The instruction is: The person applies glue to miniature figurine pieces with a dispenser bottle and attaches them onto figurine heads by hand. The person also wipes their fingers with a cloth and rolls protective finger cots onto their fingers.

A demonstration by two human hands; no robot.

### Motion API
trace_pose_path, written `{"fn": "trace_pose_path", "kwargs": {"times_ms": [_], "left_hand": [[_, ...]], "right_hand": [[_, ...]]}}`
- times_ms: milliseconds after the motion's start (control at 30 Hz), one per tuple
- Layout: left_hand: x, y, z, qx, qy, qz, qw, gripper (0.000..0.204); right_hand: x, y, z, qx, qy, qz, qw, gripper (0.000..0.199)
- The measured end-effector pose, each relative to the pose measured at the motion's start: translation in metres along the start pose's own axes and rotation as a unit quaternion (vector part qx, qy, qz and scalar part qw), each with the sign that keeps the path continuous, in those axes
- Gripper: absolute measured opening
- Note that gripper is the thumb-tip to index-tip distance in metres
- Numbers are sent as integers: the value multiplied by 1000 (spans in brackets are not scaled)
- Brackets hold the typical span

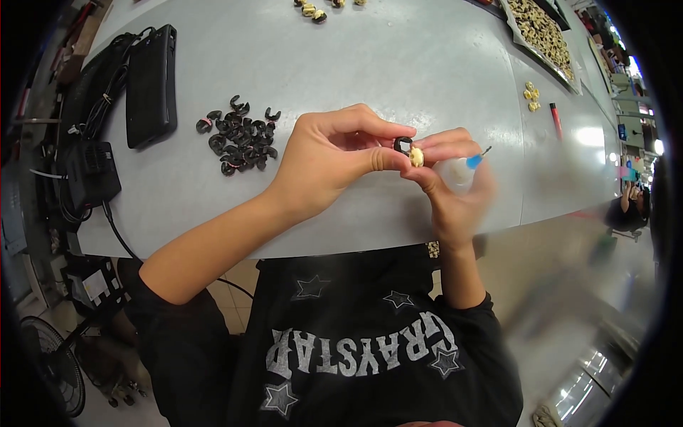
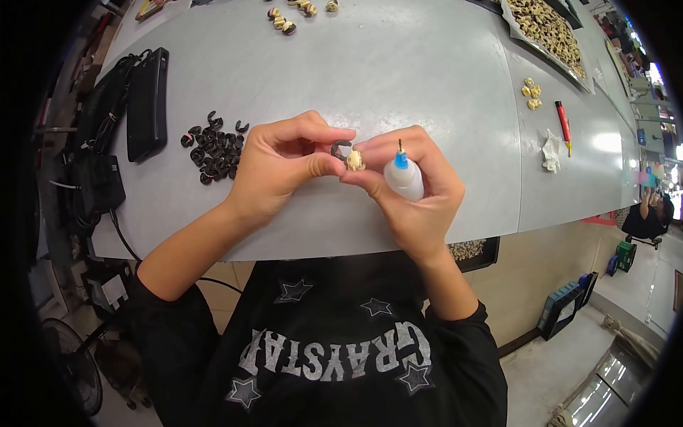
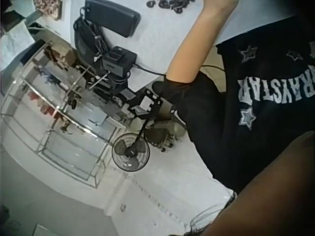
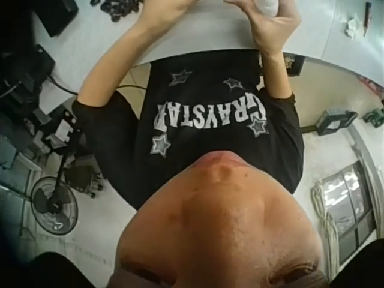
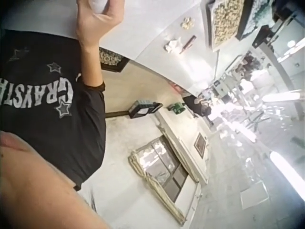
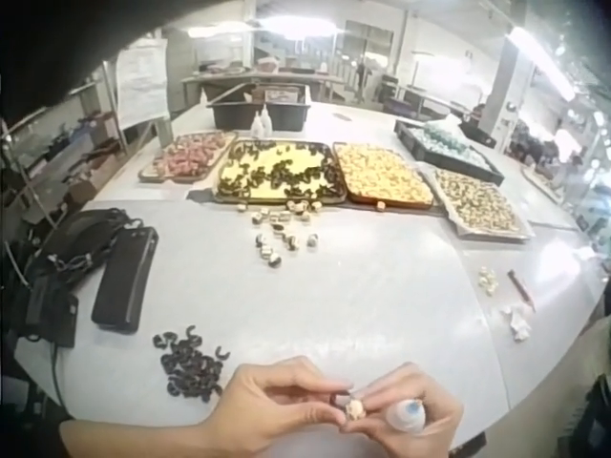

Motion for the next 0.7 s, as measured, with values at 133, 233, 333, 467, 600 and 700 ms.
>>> {"fn": "trace_pose_path", "kwargs": {"times_ms": [133,233,333,467,600,700], "left_hand": [[0,2,0,0,-4,1,1000,28],[0,2,1,4,-5,9,1000,28],[0,2,2,7,-4,16,1000,27],[0,1,1,26,-5,45,999,28],[0,-2,-3,46,-57,83,994,30],[2,0,-4,88,-77,104,988,32]], "right_hand": [[1,1,0,-10,-12,-30,999,20],[1,1,1,-24,-9,-50,998,20],[0,3,2,-39,4,-60,997,19],[0,6,3,-35,7,-78,996,19],[4,4,0,-18,-20,-72,997,19],[7,-2,-2,25,-59,-40,997,18]]}}
Point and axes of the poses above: each hand's wrist, its own z-axis towards the middle knuckle, its own x-axis out of the palm, y = z × x, the point moved 3 cm from there along z, towards the middle knuckle, and after that the axes turned 9 degrees about -x, right-handed, at the moved point
